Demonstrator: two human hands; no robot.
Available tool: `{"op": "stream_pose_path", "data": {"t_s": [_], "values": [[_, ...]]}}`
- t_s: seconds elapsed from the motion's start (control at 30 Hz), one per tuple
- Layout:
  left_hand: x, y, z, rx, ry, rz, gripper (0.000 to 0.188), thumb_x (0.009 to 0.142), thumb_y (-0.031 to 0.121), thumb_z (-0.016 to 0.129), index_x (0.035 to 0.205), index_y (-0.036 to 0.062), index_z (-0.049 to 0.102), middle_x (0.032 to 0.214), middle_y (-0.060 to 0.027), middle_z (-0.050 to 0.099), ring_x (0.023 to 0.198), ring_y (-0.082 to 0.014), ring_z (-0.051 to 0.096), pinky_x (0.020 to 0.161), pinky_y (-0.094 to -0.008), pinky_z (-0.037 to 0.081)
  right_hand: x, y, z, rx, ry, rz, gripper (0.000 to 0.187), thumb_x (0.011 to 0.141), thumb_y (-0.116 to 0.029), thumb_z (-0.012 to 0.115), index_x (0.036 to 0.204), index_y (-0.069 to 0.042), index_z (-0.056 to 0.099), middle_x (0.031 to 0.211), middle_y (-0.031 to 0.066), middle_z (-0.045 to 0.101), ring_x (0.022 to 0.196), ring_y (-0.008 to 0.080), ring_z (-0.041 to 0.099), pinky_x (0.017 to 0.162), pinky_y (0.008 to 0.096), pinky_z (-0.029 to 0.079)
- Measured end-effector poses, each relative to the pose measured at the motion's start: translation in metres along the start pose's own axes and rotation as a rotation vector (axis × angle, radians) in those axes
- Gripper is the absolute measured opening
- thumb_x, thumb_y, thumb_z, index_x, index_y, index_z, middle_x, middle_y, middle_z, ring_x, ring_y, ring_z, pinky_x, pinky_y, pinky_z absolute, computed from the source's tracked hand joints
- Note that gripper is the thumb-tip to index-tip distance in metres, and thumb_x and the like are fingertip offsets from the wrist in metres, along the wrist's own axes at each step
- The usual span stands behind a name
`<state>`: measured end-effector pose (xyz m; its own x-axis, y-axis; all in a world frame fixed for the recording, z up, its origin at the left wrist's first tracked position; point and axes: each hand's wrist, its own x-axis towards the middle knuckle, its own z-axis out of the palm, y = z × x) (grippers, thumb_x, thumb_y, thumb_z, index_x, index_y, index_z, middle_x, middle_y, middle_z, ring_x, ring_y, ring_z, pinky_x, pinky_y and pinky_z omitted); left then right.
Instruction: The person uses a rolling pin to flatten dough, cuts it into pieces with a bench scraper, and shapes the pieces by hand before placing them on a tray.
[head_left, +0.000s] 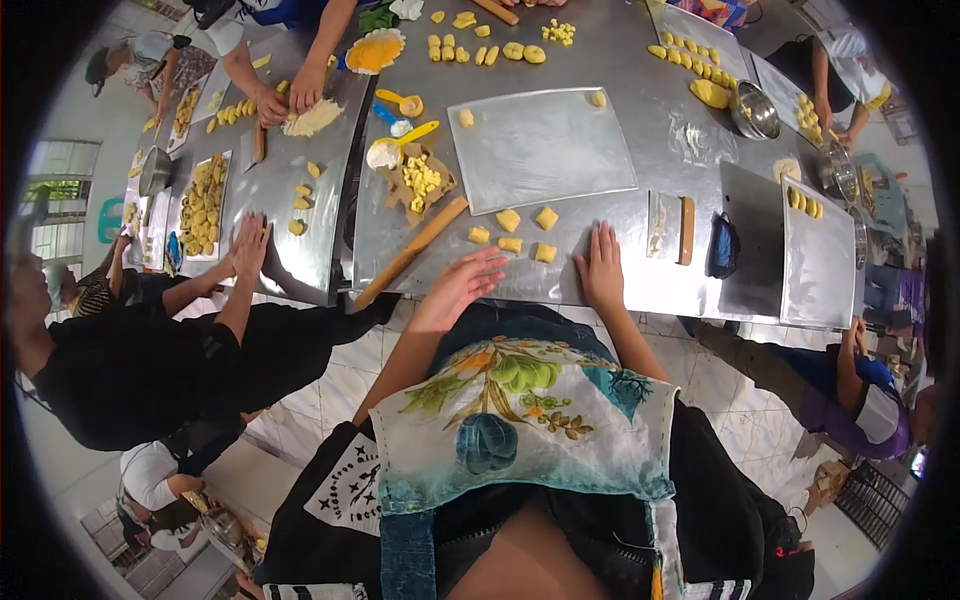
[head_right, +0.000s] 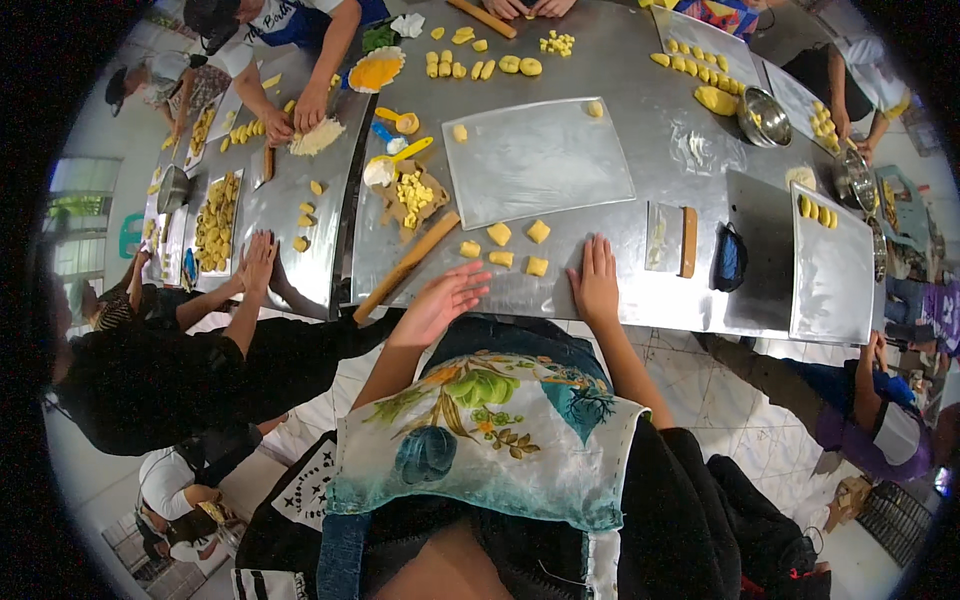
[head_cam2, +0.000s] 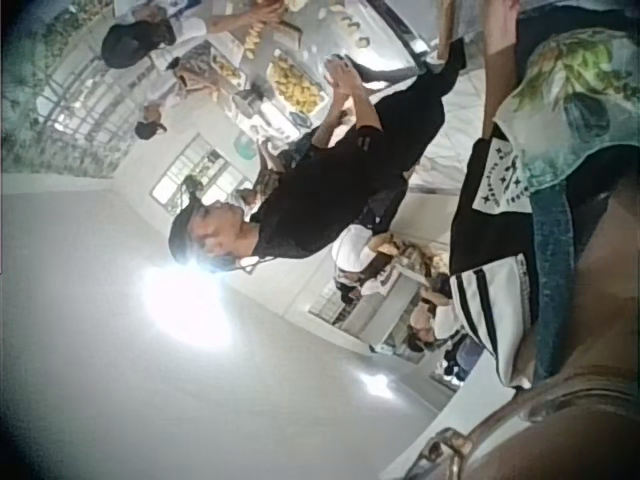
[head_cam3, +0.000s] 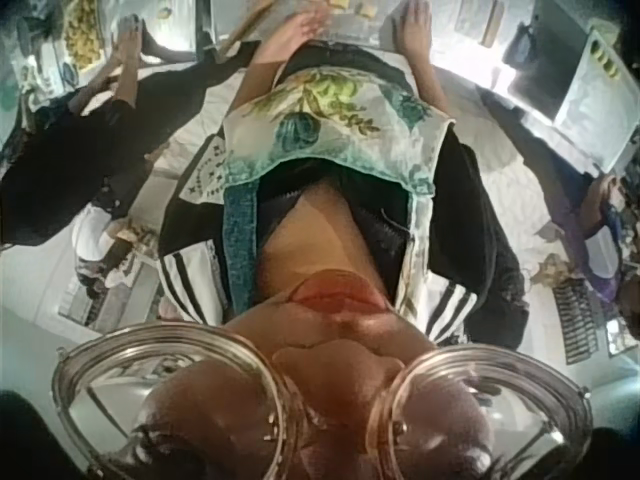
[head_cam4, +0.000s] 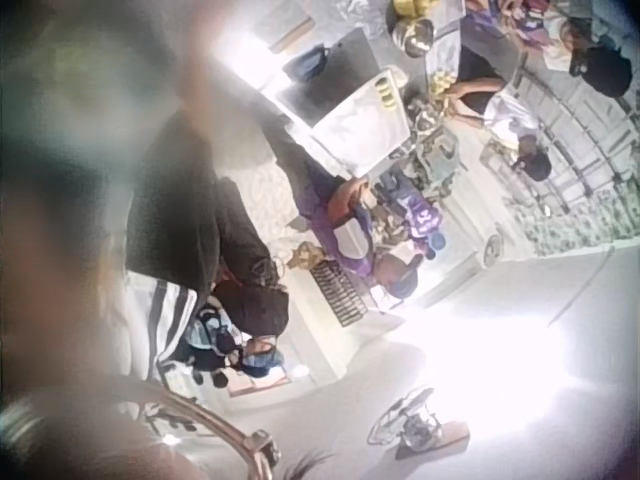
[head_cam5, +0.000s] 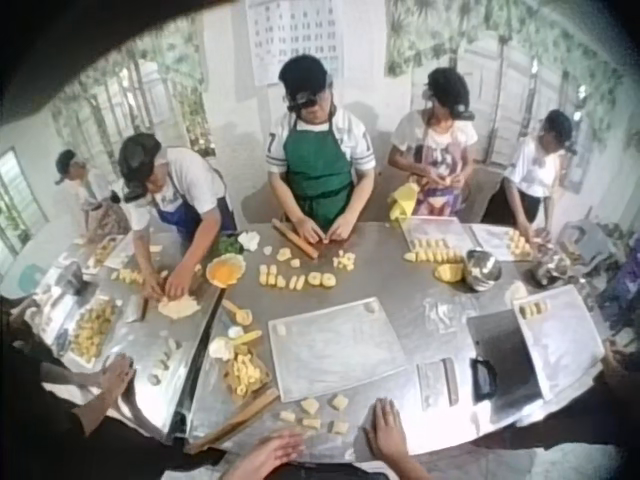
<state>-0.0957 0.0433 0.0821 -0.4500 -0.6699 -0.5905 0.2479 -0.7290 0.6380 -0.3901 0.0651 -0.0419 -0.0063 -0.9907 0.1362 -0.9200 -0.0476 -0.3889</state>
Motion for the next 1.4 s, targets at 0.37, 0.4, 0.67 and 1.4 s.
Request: {"op": "stream_pose_path", "data": {"t_s": [0.37, 0.4, 0.67, 1.4], "values": [[-0.016, 0.005, -0.001, 0.046, 0.12, -0.011, 0.042, 0.1, 0.022, 0.048, 0.138, 0.0061, 0.046, 0.131, -0.0085, 0.058, 0.112, -0.0158, 0.057, 0.095, -0.0291, 0.044, -0.047, 0.032, -0.002, 0.118, 0.029, 0.042, 0.052, 0.095, -0.012, 0.053, 0.143, 0.0, 0.037, 0.149, 0.0222, 0.036, 0.14, 0.0387, 0.031, 0.113, 0.046, 0.03], [-0.017, 0.005, -0.001, 0.04, 0.124, -0.007, 0.042, 0.1, 0.022, 0.048, 0.138, 0.0061, 0.046, 0.131, -0.0085, 0.058, 0.112, -0.0158, 0.057, 0.095, -0.0291, 0.044, -0.053, 0.017, -0.009, 0.124, -0.025, 0.019, 0.055, 0.094, -0.017, 0.055, 0.143, 0.001, 0.036, 0.15, 0.0222, 0.035, 0.141, 0.0403, 0.028, 0.113, 0.0478, 0.028], [-0.007, 0.007, 0.002, 0.079, 0.07, -0.034, 0.04, 0.1, 0.022, 0.047, 0.137, 0.0051, 0.047, 0.13, -0.008, 0.058, 0.112, -0.0153, 0.058, 0.095, -0.0282, 0.045, 0.063, 0.028, 0.016, -0.219, 0.086, 0.163, 0.062, 0.098, -0.039, 0.046, 0.145, -0.001, 0.034, 0.155, 0.017, 0.027, 0.143, 0.0347, 0.025, 0.116, 0.05, 0.021], [-0.007, 0.01, 0.015, 0.321, 0.055, -0.072, 0.038, 0.1, 0.03, 0.049, 0.131, 0.0088, 0.055, 0.123, -0.0043, 0.063, 0.106, -0.0113, 0.059, 0.093, -0.0271, 0.043, 0.123, 0.079, 0.011, -0.204, 0.298, 0.246, 0.075, 0.095, -0.047, 0.047, 0.15, -0.001, 0.024, 0.159, 0.0192, 0.016, 0.147, 0.0351, 0.015, 0.115, 0.0561, 0.015]]}}
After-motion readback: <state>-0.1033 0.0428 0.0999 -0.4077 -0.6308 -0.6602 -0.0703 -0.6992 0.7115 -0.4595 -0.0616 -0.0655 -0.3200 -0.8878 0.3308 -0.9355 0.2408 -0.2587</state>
